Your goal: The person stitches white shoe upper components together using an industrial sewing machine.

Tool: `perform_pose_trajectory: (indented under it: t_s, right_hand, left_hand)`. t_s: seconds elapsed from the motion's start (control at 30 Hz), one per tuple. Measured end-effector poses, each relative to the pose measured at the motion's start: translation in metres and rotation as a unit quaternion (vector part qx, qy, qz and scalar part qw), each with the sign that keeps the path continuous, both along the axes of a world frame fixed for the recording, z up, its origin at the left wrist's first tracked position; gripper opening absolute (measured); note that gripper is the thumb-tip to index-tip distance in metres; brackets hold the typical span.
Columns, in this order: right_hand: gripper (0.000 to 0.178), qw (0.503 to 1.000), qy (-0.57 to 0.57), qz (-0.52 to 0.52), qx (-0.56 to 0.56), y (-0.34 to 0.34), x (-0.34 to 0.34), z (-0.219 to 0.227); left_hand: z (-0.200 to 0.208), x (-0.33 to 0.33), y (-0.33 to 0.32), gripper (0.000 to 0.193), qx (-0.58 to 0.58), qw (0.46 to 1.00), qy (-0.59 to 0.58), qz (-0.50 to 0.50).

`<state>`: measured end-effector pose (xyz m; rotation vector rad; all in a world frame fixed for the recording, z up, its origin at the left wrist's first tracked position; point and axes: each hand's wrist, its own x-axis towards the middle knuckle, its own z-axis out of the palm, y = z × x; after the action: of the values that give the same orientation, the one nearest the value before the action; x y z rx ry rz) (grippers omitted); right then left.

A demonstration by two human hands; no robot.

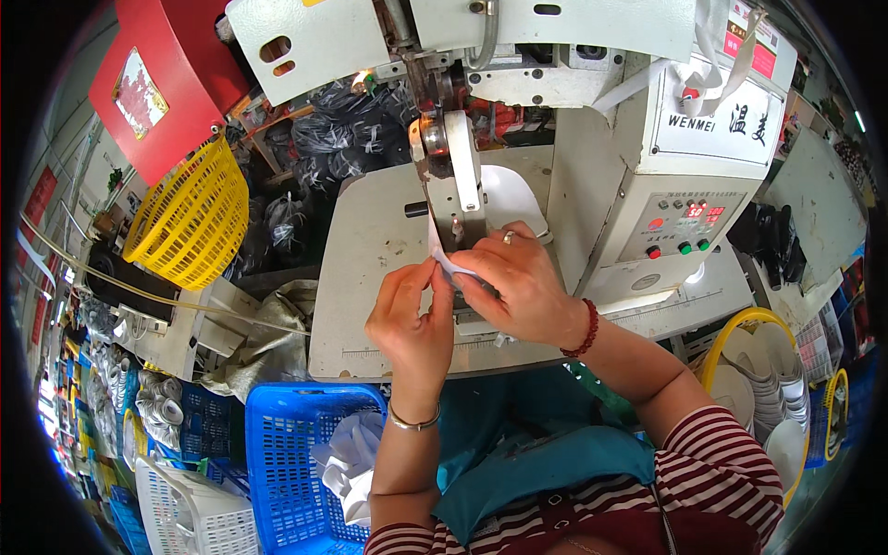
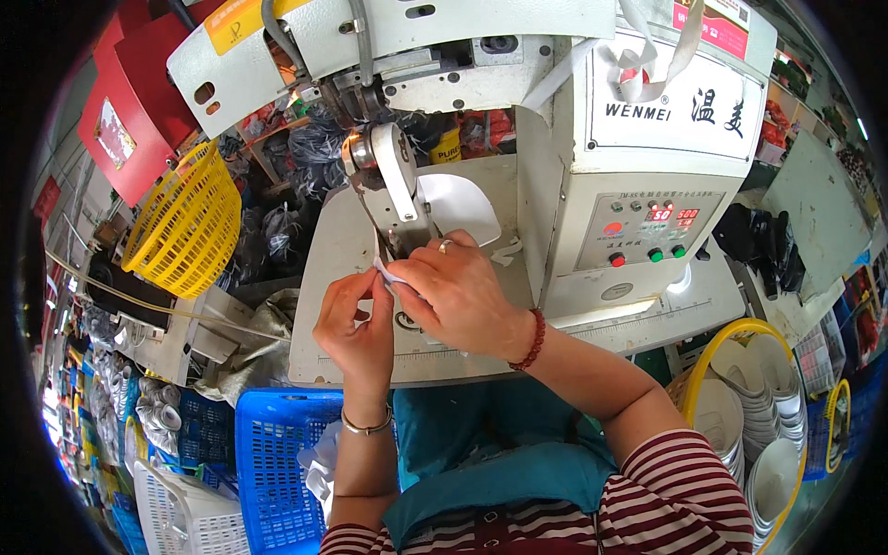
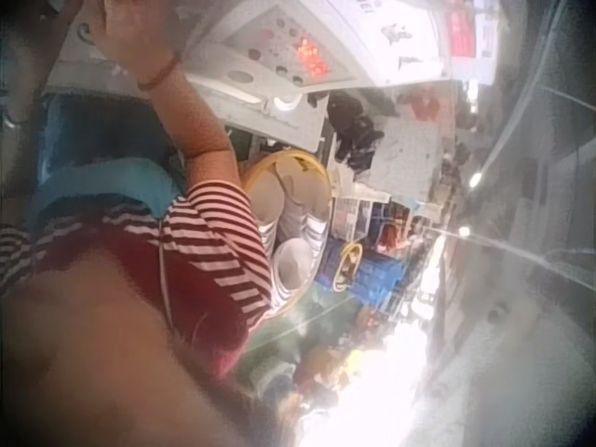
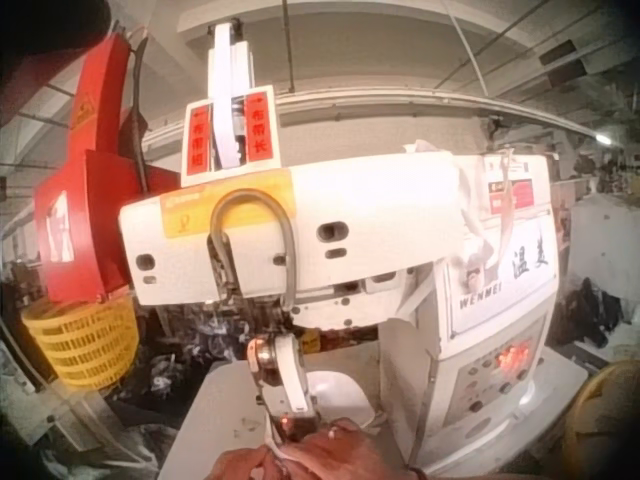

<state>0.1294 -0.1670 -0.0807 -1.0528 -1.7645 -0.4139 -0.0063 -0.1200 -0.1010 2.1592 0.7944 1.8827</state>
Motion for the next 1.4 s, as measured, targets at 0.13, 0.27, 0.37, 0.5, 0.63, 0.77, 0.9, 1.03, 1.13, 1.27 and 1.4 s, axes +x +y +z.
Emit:
perform_pose_trajectory:
  t_s: [0.13, 0.27, 0.37, 0.5, 0.63, 0.77, 0.9, 1.03, 1.13, 1.27, 1.4]
  right_hand:
    - [0.014, 1.0, 0.001, 0.007, -0.013, -0.001, 0.0, -0.005]
    - [0.02, 0.999, 0.011, 0.034, 0.005, 0.001, 0.003, -0.009]
    - [0.019, 0.999, 0.025, 0.042, -0.004, 0.002, 0.007, -0.014]
    - [0.019, 0.997, 0.046, 0.046, -0.036, -0.002, 0.009, -0.012]
    - [0.018, 0.997, 0.054, 0.044, -0.041, -0.003, 0.007, -0.013]
    - [0.018, 0.997, 0.065, 0.024, -0.032, -0.002, 0.011, -0.017]
    - [0.018, 0.997, 0.066, 0.041, -0.025, 0.002, 0.006, -0.014]
    - [0.017, 0.998, 0.053, 0.029, -0.003, 0.004, 0.004, -0.016]
    - [0.023, 0.999, 0.04, 0.026, -0.017, 0.0, 0.005, -0.017]
    - [0.018, 1.0, 0.019, -0.014, 0.009, -0.005, 0.009, -0.014]
    - [0.014, 0.999, 0.043, 0.032, -0.009, -0.003, -0.003, -0.021]
  left_hand:
    - [0.0, 0.001, -0.003, 0.017, 0.019, 0.997, 0.058, 0.039]
    - [0.006, -0.004, 0.003, 0.018, 0.08, 0.985, 0.148, 0.046]
    - [0.014, -0.007, 0.012, 0.02, 0.093, 0.976, 0.198, 0.009]
    - [0.015, -0.006, 0.018, 0.02, 0.025, 0.982, 0.178, -0.062]
    - [0.0, -0.01, 0.022, 0.018, -0.028, 0.99, 0.108, -0.082]
    - [-0.02, -0.02, 0.028, 0.015, -0.121, 0.988, -0.013, -0.096]
    - [0.002, -0.012, 0.002, 0.017, -0.073, 0.993, 0.001, -0.096]
    - [0.003, -0.01, 0.001, 0.021, -0.017, 0.998, 0.04, -0.045]
    - [0.005, -0.007, 0.0, 0.019, -0.005, 0.998, 0.061, -0.019]
    - [0.013, -0.002, -0.004, 0.017, 0.081, 0.98, 0.174, 0.053]
    - [0.016, -0.015, -0.005, 0.017, 0.069, 0.967, 0.229, 0.083]
